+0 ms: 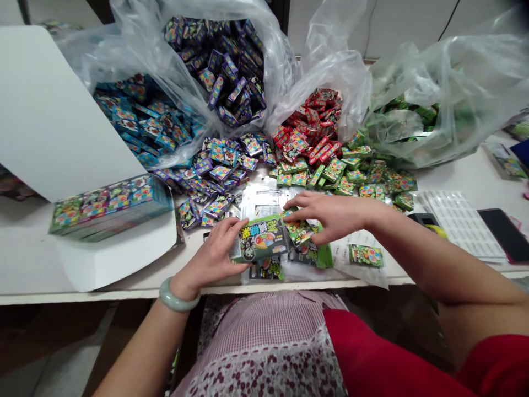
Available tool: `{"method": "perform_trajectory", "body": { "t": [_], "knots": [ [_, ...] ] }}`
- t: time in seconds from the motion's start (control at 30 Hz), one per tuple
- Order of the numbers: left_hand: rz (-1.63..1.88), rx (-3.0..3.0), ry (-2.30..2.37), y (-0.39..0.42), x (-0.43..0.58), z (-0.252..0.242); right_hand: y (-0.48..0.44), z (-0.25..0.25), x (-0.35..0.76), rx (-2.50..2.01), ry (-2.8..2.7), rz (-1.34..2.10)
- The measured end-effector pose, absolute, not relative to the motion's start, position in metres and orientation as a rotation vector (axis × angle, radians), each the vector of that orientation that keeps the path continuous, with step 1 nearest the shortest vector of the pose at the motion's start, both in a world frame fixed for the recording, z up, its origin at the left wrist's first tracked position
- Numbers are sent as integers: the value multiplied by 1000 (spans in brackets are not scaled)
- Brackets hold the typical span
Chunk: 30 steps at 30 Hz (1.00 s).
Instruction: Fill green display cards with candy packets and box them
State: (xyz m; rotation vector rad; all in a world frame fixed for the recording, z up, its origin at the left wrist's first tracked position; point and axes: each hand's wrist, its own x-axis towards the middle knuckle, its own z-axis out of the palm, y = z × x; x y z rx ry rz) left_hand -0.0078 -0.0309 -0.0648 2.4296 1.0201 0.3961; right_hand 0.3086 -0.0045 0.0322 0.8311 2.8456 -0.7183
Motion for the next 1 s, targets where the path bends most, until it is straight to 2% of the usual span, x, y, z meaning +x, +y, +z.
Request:
{"method": "perform_trajectory", "body": {
  "t": [0.17, 0.4, 0.53, 0.7, 0.8, 1.0],
  "knots": [
    [381, 2318, 977, -31, -5, -63, -3, 32, 303, 887, 2860, -607],
    [415, 2295, 986, -27, -5, -64, 2, 24, 308, 931, 2911, -666],
    [426, 2305, 1049, -27, -6, -61, 1, 25, 315, 1105, 2984, -677],
    [502, 2298, 1120, -31, -5, -62, -12, 17, 307, 1396, 3052, -435],
    [534, 2321, 1147, -32, -6, -66, -22, 7, 300, 1393, 3020, -363],
    [553, 2340, 1176, -32, -6, -70, -26, 2, 307, 1299, 2984, -479]
  ]
}}
